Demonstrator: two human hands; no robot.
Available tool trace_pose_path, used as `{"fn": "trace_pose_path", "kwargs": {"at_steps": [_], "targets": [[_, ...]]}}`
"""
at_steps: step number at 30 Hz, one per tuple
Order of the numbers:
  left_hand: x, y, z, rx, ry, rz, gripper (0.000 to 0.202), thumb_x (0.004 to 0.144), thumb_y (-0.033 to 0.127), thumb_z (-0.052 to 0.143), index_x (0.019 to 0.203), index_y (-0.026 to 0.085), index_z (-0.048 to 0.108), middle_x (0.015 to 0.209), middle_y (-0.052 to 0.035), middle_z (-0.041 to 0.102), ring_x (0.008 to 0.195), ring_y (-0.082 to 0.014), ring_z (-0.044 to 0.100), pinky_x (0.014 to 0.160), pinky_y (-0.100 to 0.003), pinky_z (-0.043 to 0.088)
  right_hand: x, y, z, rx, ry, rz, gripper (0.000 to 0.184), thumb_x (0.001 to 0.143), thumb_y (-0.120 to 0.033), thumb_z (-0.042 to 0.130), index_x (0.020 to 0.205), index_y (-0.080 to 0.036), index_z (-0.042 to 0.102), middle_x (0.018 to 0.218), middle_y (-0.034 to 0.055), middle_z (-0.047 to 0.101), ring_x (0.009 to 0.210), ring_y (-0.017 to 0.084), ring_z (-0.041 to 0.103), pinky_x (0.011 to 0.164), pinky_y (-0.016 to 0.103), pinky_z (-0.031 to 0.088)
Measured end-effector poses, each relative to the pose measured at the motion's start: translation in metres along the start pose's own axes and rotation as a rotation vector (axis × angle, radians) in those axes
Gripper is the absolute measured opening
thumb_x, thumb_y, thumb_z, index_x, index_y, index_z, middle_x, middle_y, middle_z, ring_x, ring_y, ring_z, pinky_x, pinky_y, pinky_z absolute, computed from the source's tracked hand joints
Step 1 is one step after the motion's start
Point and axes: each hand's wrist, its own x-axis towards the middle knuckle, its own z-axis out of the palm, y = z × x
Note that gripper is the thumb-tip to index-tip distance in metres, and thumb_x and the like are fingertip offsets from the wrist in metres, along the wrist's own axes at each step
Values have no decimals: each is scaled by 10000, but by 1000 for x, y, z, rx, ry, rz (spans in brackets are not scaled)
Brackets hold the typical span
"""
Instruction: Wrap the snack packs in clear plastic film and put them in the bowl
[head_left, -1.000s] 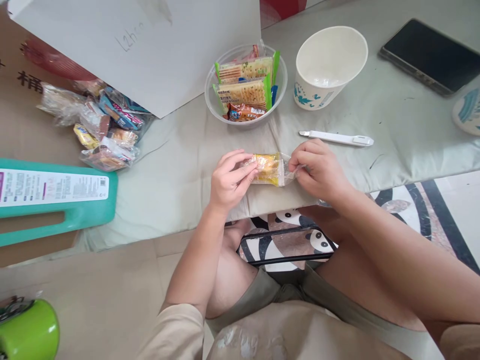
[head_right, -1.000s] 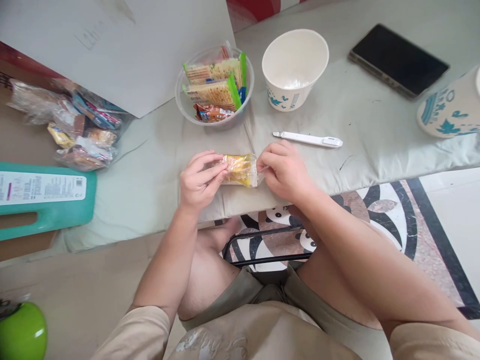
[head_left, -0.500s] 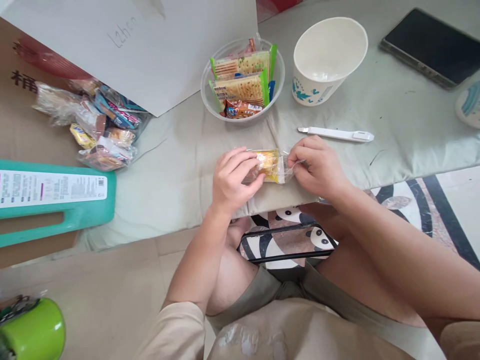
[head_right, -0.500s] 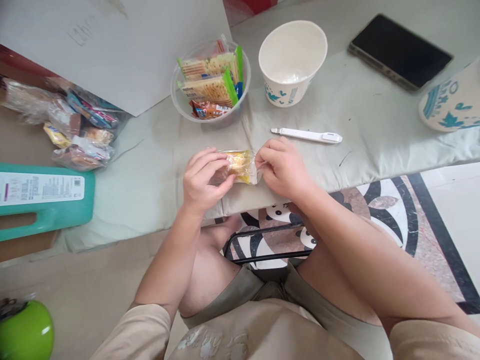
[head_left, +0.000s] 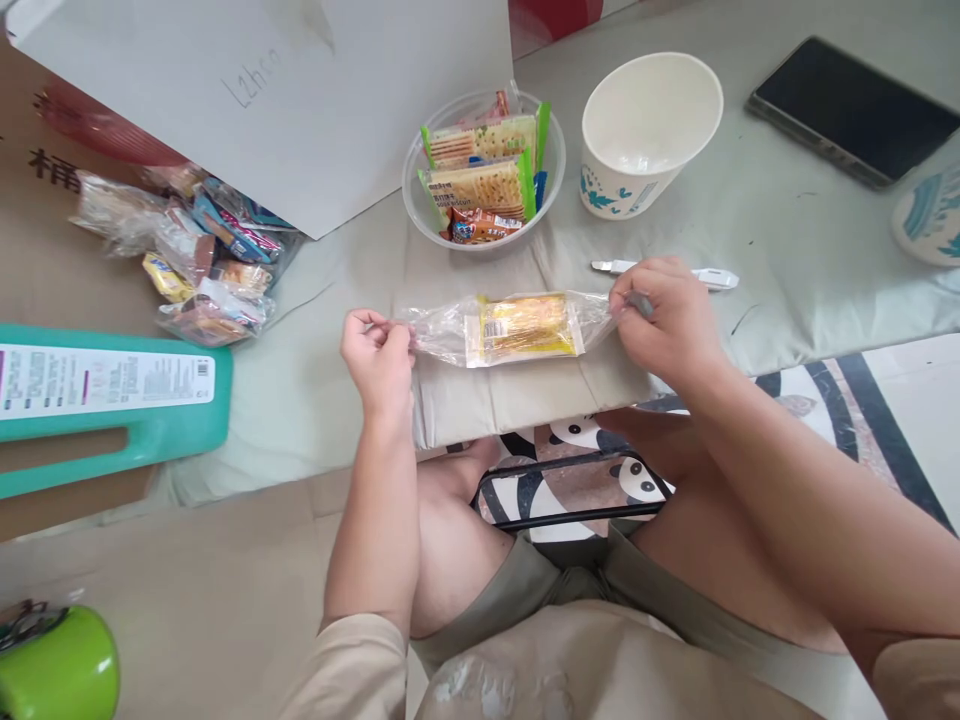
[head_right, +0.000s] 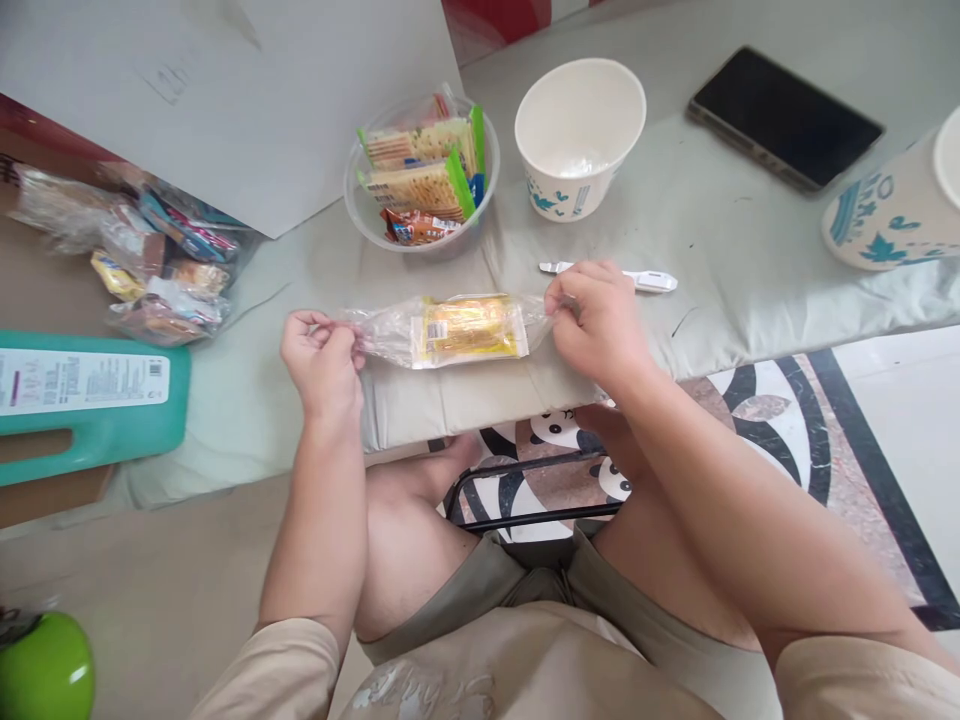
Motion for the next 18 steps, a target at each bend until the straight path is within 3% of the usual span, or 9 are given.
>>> {"fn": "trace_pose_path", "kwargs": {"at_steps": [3, 6, 8, 9, 12, 14, 18], "targets": [[3, -4, -7, 215, -37, 96, 263, 655, 97, 563, 869, 234, 497, 615, 69, 572, 523, -95, 554, 530, -226, 425, 1, 2, -3, -23, 38, 92, 183, 713, -76, 502, 756, -238, 577, 827, 67, 651, 900, 289, 626, 839, 473, 506], [-4, 2, -10, 297, -81, 536, 286, 701, 160, 581, 978, 224, 606, 892, -29, 716, 863, -179, 705, 785, -322, 564, 0, 0, -11, -52, 157, 108, 243, 728, -82, 476, 869, -237, 600, 921, 93, 646, 959, 308, 631, 868, 495, 492], [-11, 10, -9, 314, -261, 839, 317, 741, 218, 638, 1058, 229, 648, 1106, -69, 745, 1128, -248, 701, 1011, -417, 560, -1, -3, -16, -15, 161, -38, 269, 762, -135, 496, 973, -243, 623, 1018, 109, 669, 1014, 320, 644, 888, 498, 491], [-14, 13, -8, 341, -371, 928, 323, 763, 249, 671, 1086, 233, 660, 1168, -77, 746, 1205, -271, 682, 1083, -452, 537, -2, -4, -18, 7, 114, -142, 264, 788, -188, 524, 1022, -246, 633, 1077, 113, 683, 1044, 327, 651, 900, 502, 490], [-23, 19, -3, 440, -581, 929, 302, 830, 285, 713, 1124, 233, 670, 1238, -87, 739, 1253, -276, 677, 1102, -456, 546, -3, -7, -18, -40, -60, -305, 218, 857, -351, 609, 1043, -254, 664, 1149, 108, 717, 1062, 334, 667, 907, 508, 482], [-29, 20, 0, 466, -621, 863, 281, 856, 275, 706, 1129, 222, 672, 1273, -100, 729, 1215, -254, 699, 1064, -426, 573, -2, -9, -15, -112, -88, -247, 141, 912, -366, 605, 951, -259, 686, 1052, 99, 738, 997, 313, 675, 876, 495, 481], [-37, 22, 6, 447, -608, 830, 324, 806, 344, 789, 1082, 207, 688, 1291, -115, 725, 1165, -250, 718, 1029, -395, 586, 8, -14, -9, -85, 19, -99, 227, 993, -383, 542, 886, -271, 707, 879, 89, 701, 864, 273, 656, 798, 463, 508]]}}
